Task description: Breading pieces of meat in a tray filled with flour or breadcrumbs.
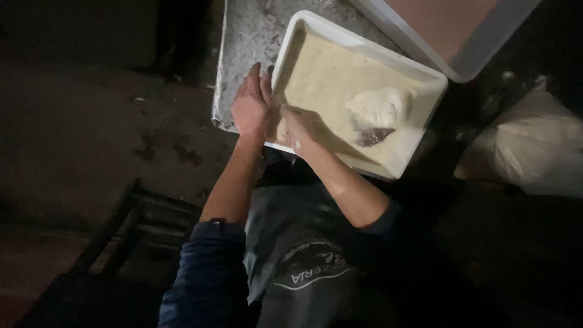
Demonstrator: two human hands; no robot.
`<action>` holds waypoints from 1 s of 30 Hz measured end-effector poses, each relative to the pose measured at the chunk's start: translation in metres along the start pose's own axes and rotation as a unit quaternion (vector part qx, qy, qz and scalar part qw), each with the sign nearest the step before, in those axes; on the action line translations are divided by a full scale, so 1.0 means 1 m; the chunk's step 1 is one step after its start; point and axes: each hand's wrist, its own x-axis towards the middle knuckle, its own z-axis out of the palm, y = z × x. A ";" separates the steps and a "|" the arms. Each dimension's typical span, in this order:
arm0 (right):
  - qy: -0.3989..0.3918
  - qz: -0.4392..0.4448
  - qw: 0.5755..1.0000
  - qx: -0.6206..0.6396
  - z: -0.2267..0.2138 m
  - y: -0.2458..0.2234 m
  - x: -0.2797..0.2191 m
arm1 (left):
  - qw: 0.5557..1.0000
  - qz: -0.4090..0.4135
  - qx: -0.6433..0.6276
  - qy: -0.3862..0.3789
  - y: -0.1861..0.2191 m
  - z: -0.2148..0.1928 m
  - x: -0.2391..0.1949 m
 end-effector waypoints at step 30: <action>-0.285 -0.068 0.920 -0.258 -0.258 -0.110 0.016 | 0.951 0.108 0.191 0.216 -0.033 0.049 -0.004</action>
